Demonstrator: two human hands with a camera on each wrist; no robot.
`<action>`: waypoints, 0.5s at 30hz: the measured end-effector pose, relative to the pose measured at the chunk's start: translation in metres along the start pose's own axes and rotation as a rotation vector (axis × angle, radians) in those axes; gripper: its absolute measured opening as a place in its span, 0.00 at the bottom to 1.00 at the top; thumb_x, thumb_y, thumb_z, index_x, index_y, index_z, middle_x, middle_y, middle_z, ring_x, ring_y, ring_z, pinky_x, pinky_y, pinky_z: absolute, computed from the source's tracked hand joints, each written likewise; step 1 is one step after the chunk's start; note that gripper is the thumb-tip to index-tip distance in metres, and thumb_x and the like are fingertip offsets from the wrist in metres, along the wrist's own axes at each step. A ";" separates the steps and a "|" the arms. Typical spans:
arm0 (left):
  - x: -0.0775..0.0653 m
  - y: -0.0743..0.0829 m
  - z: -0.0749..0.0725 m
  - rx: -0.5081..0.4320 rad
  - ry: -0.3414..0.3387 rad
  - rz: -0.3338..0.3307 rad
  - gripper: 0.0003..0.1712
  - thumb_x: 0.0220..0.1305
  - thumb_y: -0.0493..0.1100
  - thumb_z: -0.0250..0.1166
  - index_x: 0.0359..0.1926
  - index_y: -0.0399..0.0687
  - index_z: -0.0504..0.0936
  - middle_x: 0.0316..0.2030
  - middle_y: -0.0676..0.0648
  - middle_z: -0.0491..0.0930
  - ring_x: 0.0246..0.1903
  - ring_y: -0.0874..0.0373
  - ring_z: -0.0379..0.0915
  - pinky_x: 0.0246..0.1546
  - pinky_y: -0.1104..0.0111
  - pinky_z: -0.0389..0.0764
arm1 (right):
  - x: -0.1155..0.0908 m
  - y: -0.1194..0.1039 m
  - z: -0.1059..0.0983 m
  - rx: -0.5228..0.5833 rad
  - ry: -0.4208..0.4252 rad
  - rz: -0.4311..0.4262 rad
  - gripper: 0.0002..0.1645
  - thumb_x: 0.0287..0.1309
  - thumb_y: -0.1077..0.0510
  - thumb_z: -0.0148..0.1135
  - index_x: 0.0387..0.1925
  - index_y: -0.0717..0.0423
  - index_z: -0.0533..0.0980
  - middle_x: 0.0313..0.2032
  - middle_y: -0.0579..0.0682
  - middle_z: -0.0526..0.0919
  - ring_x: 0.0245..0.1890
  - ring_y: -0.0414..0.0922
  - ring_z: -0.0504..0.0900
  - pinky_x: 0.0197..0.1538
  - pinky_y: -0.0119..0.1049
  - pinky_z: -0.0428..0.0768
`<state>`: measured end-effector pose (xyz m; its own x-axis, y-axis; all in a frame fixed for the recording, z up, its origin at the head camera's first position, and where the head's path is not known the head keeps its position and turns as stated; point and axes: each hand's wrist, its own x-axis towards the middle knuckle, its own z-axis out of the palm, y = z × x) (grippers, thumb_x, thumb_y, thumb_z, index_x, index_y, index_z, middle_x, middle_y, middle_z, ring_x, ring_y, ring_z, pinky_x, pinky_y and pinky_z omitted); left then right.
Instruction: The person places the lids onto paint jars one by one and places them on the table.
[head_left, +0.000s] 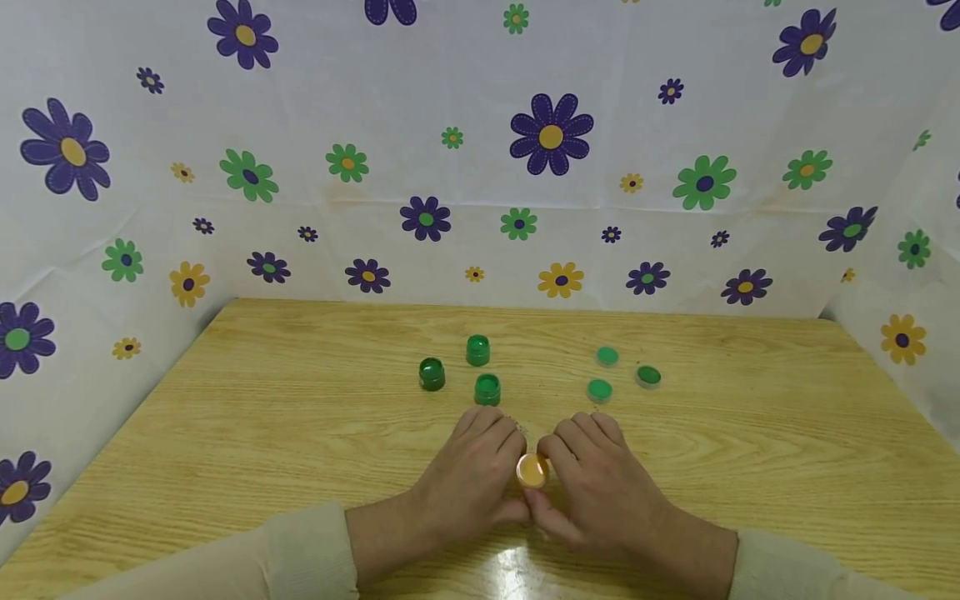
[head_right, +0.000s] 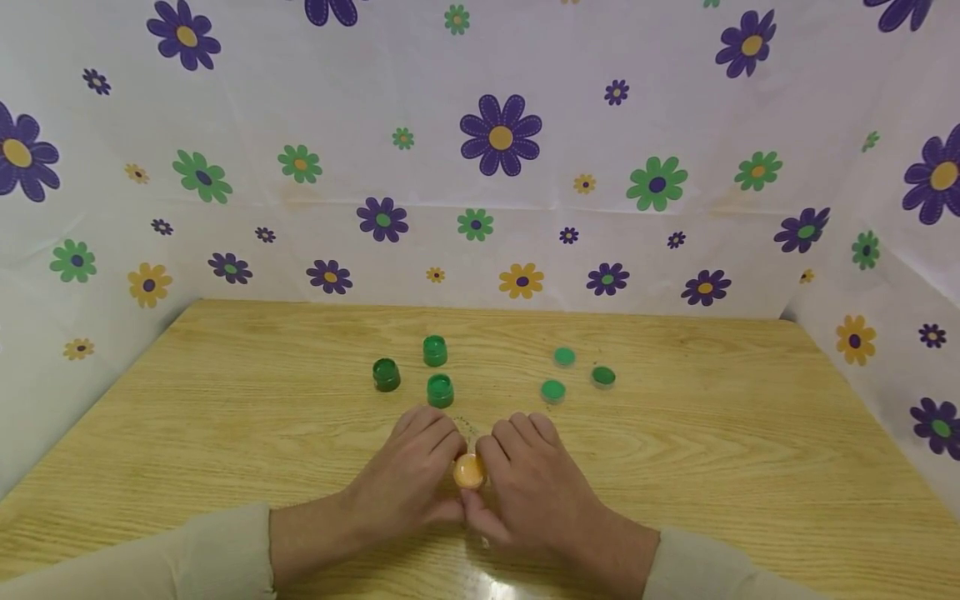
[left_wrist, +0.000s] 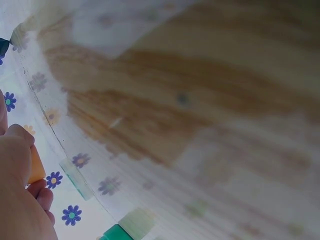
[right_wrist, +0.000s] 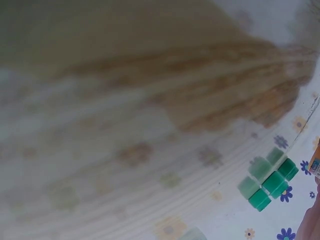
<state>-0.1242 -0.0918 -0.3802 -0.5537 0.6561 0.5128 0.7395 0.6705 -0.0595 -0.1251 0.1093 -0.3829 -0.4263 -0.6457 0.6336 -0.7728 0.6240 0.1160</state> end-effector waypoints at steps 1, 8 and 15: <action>0.000 0.000 0.000 0.001 0.000 0.000 0.33 0.42 0.69 0.74 0.32 0.49 0.76 0.31 0.55 0.75 0.39 0.58 0.66 0.49 0.66 0.68 | 0.000 0.000 0.000 0.002 -0.003 0.003 0.26 0.68 0.38 0.39 0.31 0.52 0.73 0.29 0.44 0.71 0.31 0.43 0.66 0.41 0.37 0.62; -0.001 0.000 0.000 0.021 -0.009 0.003 0.31 0.44 0.68 0.74 0.32 0.49 0.76 0.33 0.55 0.76 0.40 0.58 0.67 0.51 0.66 0.69 | 0.000 -0.001 -0.002 0.000 -0.023 0.023 0.27 0.69 0.36 0.40 0.30 0.51 0.74 0.29 0.44 0.70 0.32 0.44 0.66 0.42 0.38 0.64; 0.000 0.000 0.000 0.018 -0.029 -0.007 0.31 0.44 0.68 0.75 0.33 0.49 0.77 0.33 0.54 0.76 0.41 0.58 0.68 0.52 0.65 0.69 | 0.000 -0.001 -0.003 0.008 -0.028 0.028 0.26 0.67 0.36 0.43 0.33 0.51 0.76 0.30 0.44 0.71 0.32 0.43 0.66 0.42 0.38 0.64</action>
<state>-0.1242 -0.0920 -0.3803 -0.5697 0.6608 0.4887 0.7288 0.6810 -0.0712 -0.1232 0.1100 -0.3800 -0.4610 -0.6401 0.6146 -0.7641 0.6385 0.0919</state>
